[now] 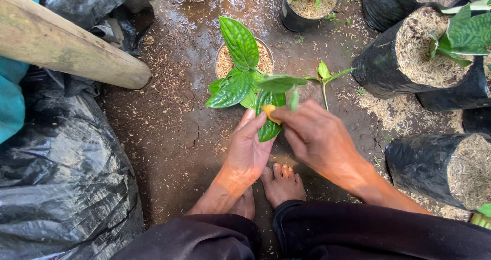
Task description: The person wipes the leaves of several potted plants using a small yellow sponge. They handle each plant individually, turning leaves to clean both sides, and move from one plant to the next.
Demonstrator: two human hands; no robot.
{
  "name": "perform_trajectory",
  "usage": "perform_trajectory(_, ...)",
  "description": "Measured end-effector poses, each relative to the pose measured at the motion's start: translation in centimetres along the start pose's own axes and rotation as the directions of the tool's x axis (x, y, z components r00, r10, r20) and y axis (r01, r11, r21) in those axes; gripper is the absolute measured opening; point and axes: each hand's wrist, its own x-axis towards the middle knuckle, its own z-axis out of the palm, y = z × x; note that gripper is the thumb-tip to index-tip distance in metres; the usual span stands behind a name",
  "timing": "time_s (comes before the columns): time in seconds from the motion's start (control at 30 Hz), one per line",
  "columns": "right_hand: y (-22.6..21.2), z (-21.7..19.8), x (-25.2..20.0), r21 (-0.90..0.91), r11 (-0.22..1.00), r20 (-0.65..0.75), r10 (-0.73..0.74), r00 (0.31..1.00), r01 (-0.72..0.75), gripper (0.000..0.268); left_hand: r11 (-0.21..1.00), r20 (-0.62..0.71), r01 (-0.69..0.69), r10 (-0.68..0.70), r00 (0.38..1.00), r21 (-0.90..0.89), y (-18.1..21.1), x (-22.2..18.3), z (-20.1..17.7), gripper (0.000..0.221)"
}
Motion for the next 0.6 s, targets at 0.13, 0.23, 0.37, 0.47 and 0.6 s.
perform_trajectory(0.13,0.8,-0.6,-0.3,-0.119,0.985,-0.153,0.107,0.982,-0.126,0.033,1.000,-0.009,-0.006,0.006,1.000,0.004,-0.4,-0.2,-0.2,0.047)
perform_trajectory(0.23,1.3,0.3,0.8,-0.177,0.984,-0.246,-0.030,0.969,-0.015,0.033,1.000,0.008,-0.009,0.009,1.000,-0.003,-0.4,0.2,0.2,0.048)
perform_trajectory(0.37,0.2,0.6,-0.1,-0.076,0.995,-0.033,0.060,0.998,-0.063,0.037,0.999,0.047,-0.026,0.027,0.999,-0.040,-0.2,0.1,-0.2,0.046)
perform_trajectory(0.47,-0.2,-0.5,-0.4,-0.015,0.995,-0.022,0.094,0.995,-0.094,0.034,0.999,-0.006,-0.028,0.028,1.000,-0.028,0.0,0.1,-0.5,0.046)
perform_trajectory(0.6,0.4,0.1,0.6,-0.169,0.985,-0.224,0.001,0.975,-0.040,0.037,0.999,-0.005,-0.012,0.012,1.000,-0.034,-0.4,-0.1,-0.3,0.042)
